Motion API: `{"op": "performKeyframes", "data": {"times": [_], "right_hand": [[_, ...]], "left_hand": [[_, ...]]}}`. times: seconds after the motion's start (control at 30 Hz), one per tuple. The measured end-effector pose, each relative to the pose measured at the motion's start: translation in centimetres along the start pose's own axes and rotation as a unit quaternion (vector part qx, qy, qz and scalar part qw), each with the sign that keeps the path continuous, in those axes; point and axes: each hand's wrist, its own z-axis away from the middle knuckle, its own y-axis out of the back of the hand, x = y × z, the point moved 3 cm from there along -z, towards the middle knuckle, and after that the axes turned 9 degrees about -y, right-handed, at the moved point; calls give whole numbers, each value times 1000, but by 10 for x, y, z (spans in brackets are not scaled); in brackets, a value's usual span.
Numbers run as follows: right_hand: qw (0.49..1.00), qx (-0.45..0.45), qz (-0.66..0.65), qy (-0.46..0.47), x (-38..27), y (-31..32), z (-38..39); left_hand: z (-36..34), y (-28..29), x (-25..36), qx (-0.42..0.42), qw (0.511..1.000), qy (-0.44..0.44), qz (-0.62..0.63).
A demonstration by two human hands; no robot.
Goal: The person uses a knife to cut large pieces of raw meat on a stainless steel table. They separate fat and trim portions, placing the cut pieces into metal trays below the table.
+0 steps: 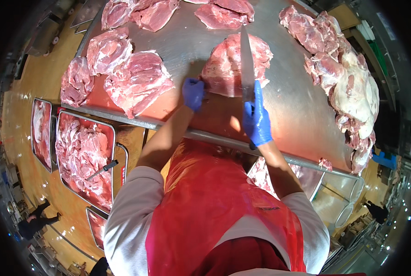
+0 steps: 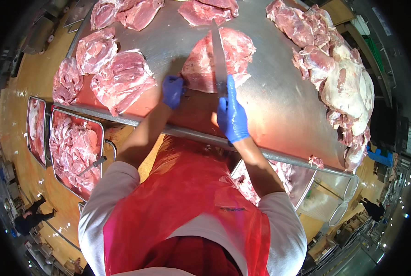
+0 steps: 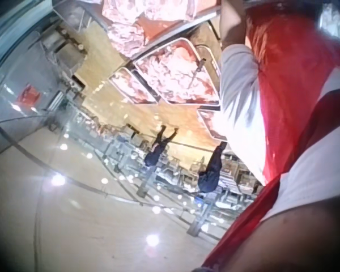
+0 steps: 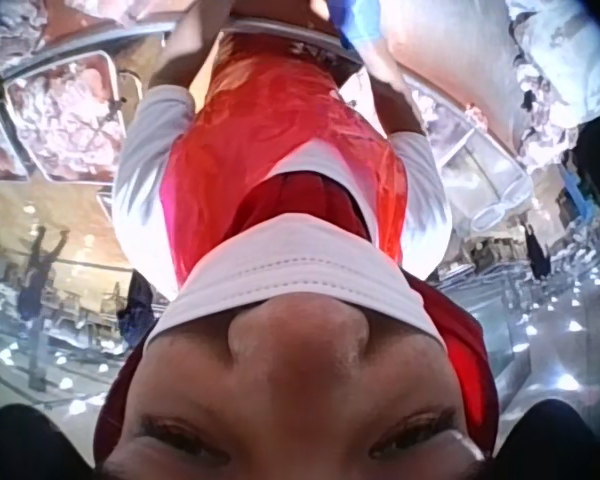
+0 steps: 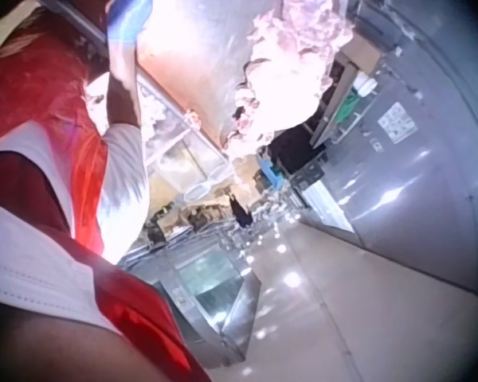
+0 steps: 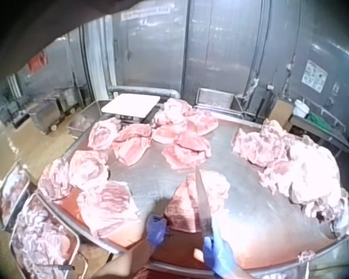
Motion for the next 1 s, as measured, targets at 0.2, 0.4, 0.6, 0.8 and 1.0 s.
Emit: {"op": "performKeyframes", "data": {"times": [0.2, 0.4, 0.6, 0.8, 1.0], "right_hand": [[994, -17, -78, 76, -4, -57, -34], [996, -15, -67, -63, -6, -65, -34], [998, 15, 8, -52, 9, -79, -26], [997, 46, 41, -55, -53, -110, -90], [994, -23, 71, -78, -49, -106, -37]], "left_hand": [[-15, 32, -26, -1, 999, -13, 34], [-54, 7, -11, -264, 953, -149, -9], [-44, 3, 9, -154, 988, -10, 12], [-90, 0, 23, -227, 973, -1, 41], [-93, 22, -2, -217, 974, 35, 49]]}}
